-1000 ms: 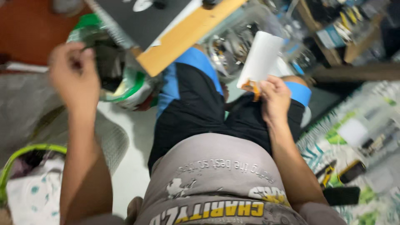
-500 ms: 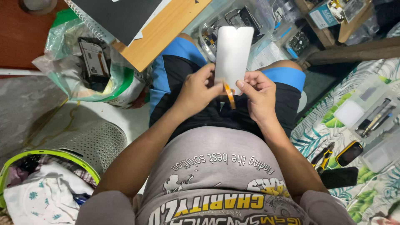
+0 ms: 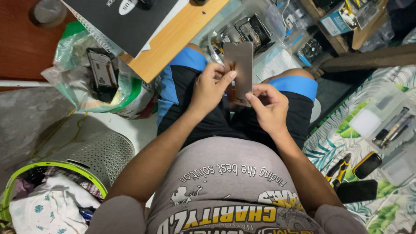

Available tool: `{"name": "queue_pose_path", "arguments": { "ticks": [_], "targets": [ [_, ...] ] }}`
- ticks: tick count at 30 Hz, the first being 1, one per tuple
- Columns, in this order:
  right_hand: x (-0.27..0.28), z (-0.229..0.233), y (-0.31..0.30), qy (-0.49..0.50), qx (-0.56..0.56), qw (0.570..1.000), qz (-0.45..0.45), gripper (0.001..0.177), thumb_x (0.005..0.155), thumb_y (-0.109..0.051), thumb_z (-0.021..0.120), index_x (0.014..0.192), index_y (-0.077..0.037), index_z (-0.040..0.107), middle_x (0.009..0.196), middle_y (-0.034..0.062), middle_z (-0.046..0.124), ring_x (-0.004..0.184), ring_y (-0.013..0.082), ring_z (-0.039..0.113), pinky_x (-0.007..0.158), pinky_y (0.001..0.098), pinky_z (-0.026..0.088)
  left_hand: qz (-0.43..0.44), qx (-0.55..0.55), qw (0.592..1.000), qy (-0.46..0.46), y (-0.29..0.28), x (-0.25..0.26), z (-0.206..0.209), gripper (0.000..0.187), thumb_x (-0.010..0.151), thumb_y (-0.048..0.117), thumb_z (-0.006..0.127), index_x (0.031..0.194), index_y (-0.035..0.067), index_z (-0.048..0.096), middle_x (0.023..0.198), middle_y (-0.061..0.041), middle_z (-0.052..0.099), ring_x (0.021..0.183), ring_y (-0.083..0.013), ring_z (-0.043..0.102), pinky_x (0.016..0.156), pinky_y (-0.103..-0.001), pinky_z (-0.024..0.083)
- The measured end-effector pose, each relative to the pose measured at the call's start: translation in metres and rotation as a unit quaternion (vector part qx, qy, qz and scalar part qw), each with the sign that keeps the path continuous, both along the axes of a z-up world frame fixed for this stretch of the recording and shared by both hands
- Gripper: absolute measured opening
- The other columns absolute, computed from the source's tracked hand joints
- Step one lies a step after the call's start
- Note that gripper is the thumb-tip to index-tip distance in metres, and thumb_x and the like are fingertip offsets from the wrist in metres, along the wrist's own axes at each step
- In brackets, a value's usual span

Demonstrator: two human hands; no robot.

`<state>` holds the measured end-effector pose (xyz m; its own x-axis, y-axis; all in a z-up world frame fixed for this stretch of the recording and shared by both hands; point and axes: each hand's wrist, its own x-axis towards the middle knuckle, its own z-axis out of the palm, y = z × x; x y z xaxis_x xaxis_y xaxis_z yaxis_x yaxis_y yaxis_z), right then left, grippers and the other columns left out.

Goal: The person disassembles a smartphone using a metal prying tool, separating the screen from the chassis and detaching internal components. They then handle a new screen assembly, peel off protective films, and prepare it for installation.

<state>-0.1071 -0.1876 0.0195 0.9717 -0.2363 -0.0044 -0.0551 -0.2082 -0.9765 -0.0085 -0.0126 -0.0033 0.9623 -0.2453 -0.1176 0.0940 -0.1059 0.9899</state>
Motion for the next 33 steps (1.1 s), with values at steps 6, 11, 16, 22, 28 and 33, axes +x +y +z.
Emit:
{"name": "queue_pose_path", "arguments": {
  "ticks": [6,11,16,22,28,33],
  "targets": [
    [0.005,0.033,0.014,-0.127,-0.243,0.961,0.044,0.017,0.091,0.005,0.075,0.105,0.0,0.067,0.091,0.0113,0.068,0.08,0.0211,0.068,0.074,0.0297,0.054,-0.003,0.024,0.999,-0.03,-0.002,-0.003,-0.013,0.022,0.094,0.024,0.073,0.094,0.002,0.07,0.08,-0.009,0.074,0.071,-0.0141,0.071,0.065,-0.031,0.057],
    [0.014,0.044,0.02,-0.21,-0.383,0.893,0.108,0.031,0.08,0.005,0.075,0.11,0.0,0.068,0.099,0.0138,0.066,0.086,0.0328,0.066,0.072,0.0399,0.053,-0.093,-0.068,0.988,0.101,0.011,0.0,-0.024,0.02,0.096,0.01,0.059,0.102,0.0,0.074,0.086,-0.009,0.078,0.076,-0.0138,0.075,0.069,-0.03,0.06],
    [0.018,0.048,0.022,-0.208,-0.422,0.87,0.149,0.034,0.079,0.001,0.077,0.112,0.0,0.069,0.102,0.0121,0.065,0.087,0.0307,0.064,0.075,0.0412,0.053,-0.196,-0.294,0.912,0.21,0.03,-0.003,-0.026,0.023,0.099,0.008,0.062,0.114,-0.006,0.072,0.108,-0.011,0.076,0.097,-0.0157,0.073,0.089,-0.032,0.06],
    [0.019,0.048,0.021,-0.216,-0.373,0.899,0.077,0.042,0.078,-0.01,0.084,0.114,-0.003,0.065,0.114,0.0126,0.063,0.101,0.0324,0.063,0.088,0.0414,0.052,-0.072,-0.283,0.923,0.252,0.021,-0.002,-0.021,0.026,0.098,0.019,0.063,0.118,0.003,0.068,0.105,-0.006,0.075,0.089,-0.0164,0.074,0.077,-0.036,0.062],
    [0.01,-0.013,-0.003,0.048,0.092,0.994,-0.036,0.034,0.092,-0.001,0.078,0.123,0.003,0.064,0.107,0.0073,0.069,0.091,0.0134,0.063,0.084,0.0278,0.052,-0.118,-0.287,0.916,0.255,0.028,0.003,-0.024,0.027,0.101,0.019,0.064,0.117,-0.001,0.071,0.108,-0.011,0.077,0.093,-0.0198,0.076,0.081,-0.036,0.065],
    [0.007,-0.037,-0.013,0.111,0.303,0.947,-0.007,0.019,0.094,0.0,0.073,0.11,0.003,0.063,0.095,0.0097,0.074,0.079,0.0147,0.071,0.073,0.0294,0.06,-0.117,-0.27,0.921,0.254,0.025,0.0,-0.027,0.027,0.1,0.018,0.066,0.116,-0.004,0.071,0.107,-0.012,0.077,0.093,-0.0195,0.076,0.081,-0.038,0.065]
  ]
}}
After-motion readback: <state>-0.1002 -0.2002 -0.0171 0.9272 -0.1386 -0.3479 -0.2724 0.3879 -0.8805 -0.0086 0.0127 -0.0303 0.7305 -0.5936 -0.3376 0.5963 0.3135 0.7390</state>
